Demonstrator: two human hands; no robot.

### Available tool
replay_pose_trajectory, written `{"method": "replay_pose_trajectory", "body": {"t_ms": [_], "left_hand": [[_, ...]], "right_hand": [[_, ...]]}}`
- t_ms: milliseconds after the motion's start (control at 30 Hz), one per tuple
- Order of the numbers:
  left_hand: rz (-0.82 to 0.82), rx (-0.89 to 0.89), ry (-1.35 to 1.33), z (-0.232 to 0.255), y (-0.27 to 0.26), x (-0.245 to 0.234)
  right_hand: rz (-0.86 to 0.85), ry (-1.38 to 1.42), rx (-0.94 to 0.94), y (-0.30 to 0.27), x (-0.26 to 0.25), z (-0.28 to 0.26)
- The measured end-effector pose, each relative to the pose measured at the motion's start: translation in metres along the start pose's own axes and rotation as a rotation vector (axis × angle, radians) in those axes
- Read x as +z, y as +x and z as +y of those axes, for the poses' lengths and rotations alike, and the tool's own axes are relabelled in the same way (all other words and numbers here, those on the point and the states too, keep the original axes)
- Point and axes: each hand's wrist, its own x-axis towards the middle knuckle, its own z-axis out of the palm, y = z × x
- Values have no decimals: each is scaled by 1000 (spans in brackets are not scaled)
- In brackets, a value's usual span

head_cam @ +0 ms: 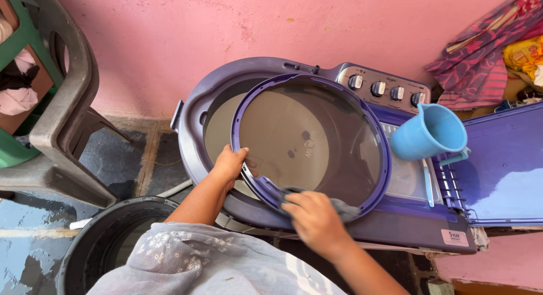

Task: The person wipes the circular transparent lid and the top rim of a washing machine with a cloth, and then uses a toothbrush to scrub the edges and crevices of the machine's control panel.

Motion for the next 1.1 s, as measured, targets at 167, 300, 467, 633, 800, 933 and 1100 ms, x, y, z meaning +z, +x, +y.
{"method": "replay_pose_trajectory", "body": {"t_ms": [167,300,467,633,800,933,1100], "left_hand": [[-12,-7,-19,0,-1,0],[-8,-16,-14,0,0,1],[23,19,-55,-8,12,-1],[-20,62,-64,-15,21,-7],[40,8,26,-6,9,-3],[51,-19,66,-3,11,-4],[127,159,-109,-7,22,-12]], "right_hand": [[46,-22,160,-40,-34,28],[11,60,161,-30,-21,29],[-50,158,199,11,8,11],[-53,198,147,-6,-6,21],[-132,129,269,-59,-54,79],[-109,83,391,-83,-66,116],[-163,205,353,-77,-33,106]]}}
